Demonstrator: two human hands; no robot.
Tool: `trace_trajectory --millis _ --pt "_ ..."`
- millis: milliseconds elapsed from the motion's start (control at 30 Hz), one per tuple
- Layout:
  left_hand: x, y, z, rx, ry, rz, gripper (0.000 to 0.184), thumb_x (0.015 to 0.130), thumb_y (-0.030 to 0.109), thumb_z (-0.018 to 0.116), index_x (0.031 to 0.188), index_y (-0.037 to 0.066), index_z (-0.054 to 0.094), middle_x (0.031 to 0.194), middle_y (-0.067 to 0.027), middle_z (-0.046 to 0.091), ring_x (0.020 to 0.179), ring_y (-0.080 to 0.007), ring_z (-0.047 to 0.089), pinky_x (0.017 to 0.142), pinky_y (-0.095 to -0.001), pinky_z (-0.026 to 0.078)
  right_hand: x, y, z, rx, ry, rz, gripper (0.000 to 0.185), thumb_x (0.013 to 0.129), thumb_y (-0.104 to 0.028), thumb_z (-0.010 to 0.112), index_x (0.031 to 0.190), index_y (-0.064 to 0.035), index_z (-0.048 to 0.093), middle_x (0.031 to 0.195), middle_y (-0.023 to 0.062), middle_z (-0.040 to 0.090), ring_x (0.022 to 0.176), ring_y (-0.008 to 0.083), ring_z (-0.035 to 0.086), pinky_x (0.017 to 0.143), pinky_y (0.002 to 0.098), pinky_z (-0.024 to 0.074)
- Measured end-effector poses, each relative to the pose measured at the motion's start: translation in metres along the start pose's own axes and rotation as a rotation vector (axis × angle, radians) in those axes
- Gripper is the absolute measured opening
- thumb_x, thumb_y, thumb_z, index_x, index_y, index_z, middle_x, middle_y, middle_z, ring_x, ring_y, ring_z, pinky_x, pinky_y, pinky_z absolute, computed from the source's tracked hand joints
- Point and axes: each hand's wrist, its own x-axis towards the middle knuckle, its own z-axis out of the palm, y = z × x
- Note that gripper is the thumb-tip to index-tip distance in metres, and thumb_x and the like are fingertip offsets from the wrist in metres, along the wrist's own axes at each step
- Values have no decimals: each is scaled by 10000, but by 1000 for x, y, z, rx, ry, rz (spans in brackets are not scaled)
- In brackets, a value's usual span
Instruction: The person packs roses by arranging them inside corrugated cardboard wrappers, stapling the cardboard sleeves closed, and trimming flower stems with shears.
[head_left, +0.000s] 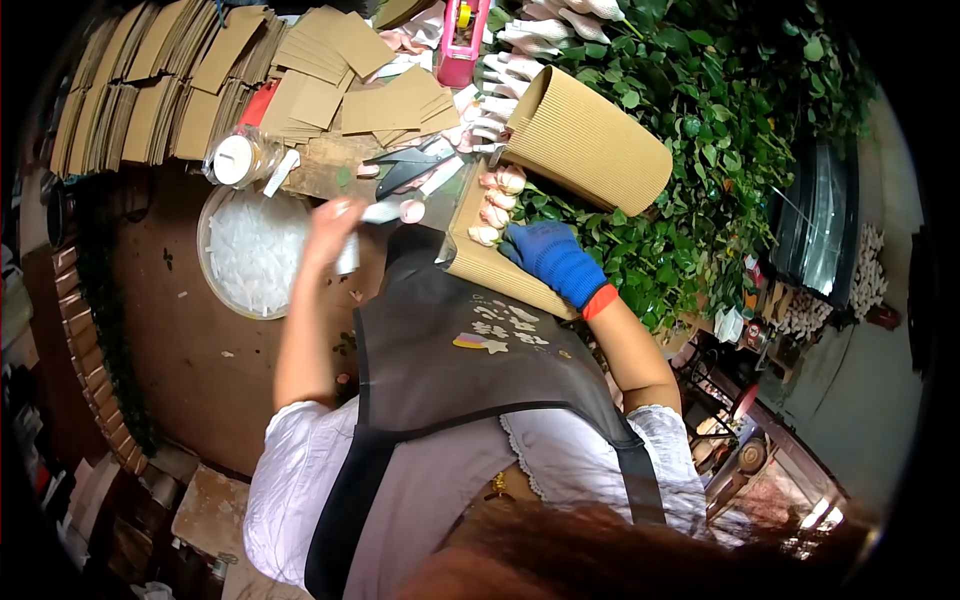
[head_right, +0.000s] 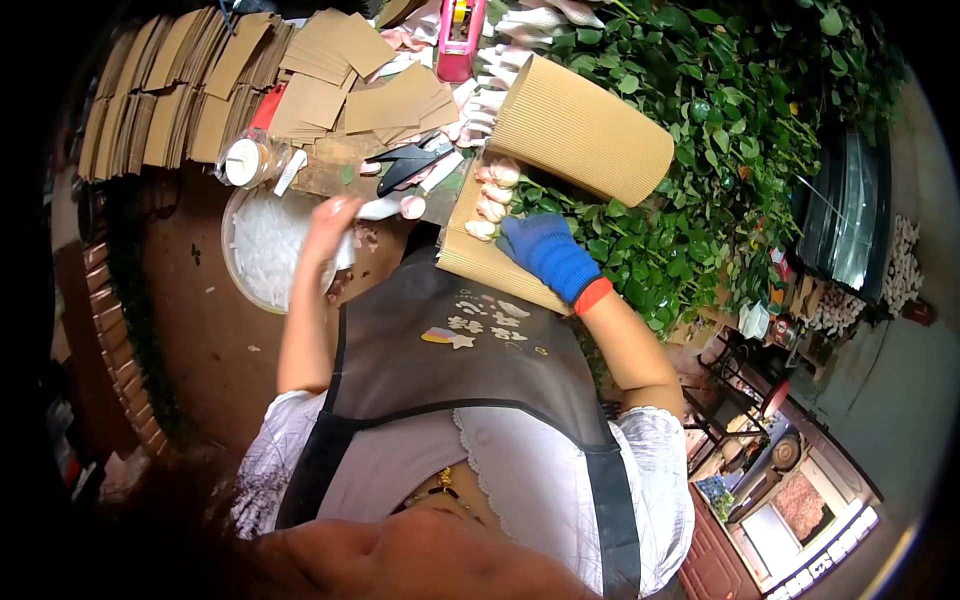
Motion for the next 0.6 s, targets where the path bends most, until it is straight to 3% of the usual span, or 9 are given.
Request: trace_trajectory --millis 33,100,133,200,233,267,333,433,600 --pt "-16 21 -34 398 37 -111 284 916 311 677 938 29 705 802 -59 661 737 -179 612 676 -337 483 2 -1 -5 -28 -42 -15 252 926 -318 572 905 -77 643 811 163 703 779 344 696 675 482 527" --pt "-33 10 -80 1424 389 -123 263 855 337 731 937 88 718 968 -140 726 892 -346 669 759 -475 511 6 -8 -17 -76 -125 -40 236 941 -279 552 960 -71 663 834 172 715 798 334 708 681 477 538" --pt "-44 20 -85 1626 442 -129 372 797 328 783 1068 85 705 1063 -149 715 1006 -354 642 837 -499 483 11 -10 -16 -128 -202 -23 237 947 -261 542 998 -69 672 863 170 724 820 322 716 694 467 545" --pt "-30 5 -82 1411 366 104 362 795 312 788 1050 70 701 1042 -167 709 963 -350 655 823 -488 496 28 -17 -15 -233 -354 18 261 958 -225 521 1075 -64 689 922 166 741 866 299 731 720 447 559" --pt "-19 15 -54 1075 293 233 364 811 293 776 1068 48 694 1037 -181 702 929 -338 667 807 -474 510 31 -23 -18 -275 -402 12 291 968 -207 497 1105 -77 718 994 156 749 922 269 738 733 426 571" --pt "-1 20 -22 805 105 165 379 819 300 787 1086 48 697 1062 -165 713 1030 -328 656 916 -425 500 30 -30 -26 -278 -392 6 286 969 -209 496 1068 -76 728 996 148 751 920 267 739 729 425 571" --pt "10 37 55 452 -82 321 611 803 331 821 1250 15 549 1175 -182 630 1128 -299 603 998 -394 457 29 -41 -42 -290 -360 9 291 971 -214 493 993 -76 749 998 131 754 917 265 740 720 424 571" --pt "36 35 131 461 -301 408 1051 593 436 942 1337 -23 359 1293 -240 434 1263 -368 428 1083 -412 365 31 -31 -26 -266 -365 63 285 970 -252 498 1027 -111 739 1022 134 747 943 276 728 736 424 559" --pt "49 19 150 534 -468 479 1113 582 450 939 1369 -4 297 1360 -254 340 1330 -417 326 1132 -467 299 -6 -14 -62 44 -165 186 329 921 -400 554 992 -115 704 961 128 735 903 295 710 763 445 539"
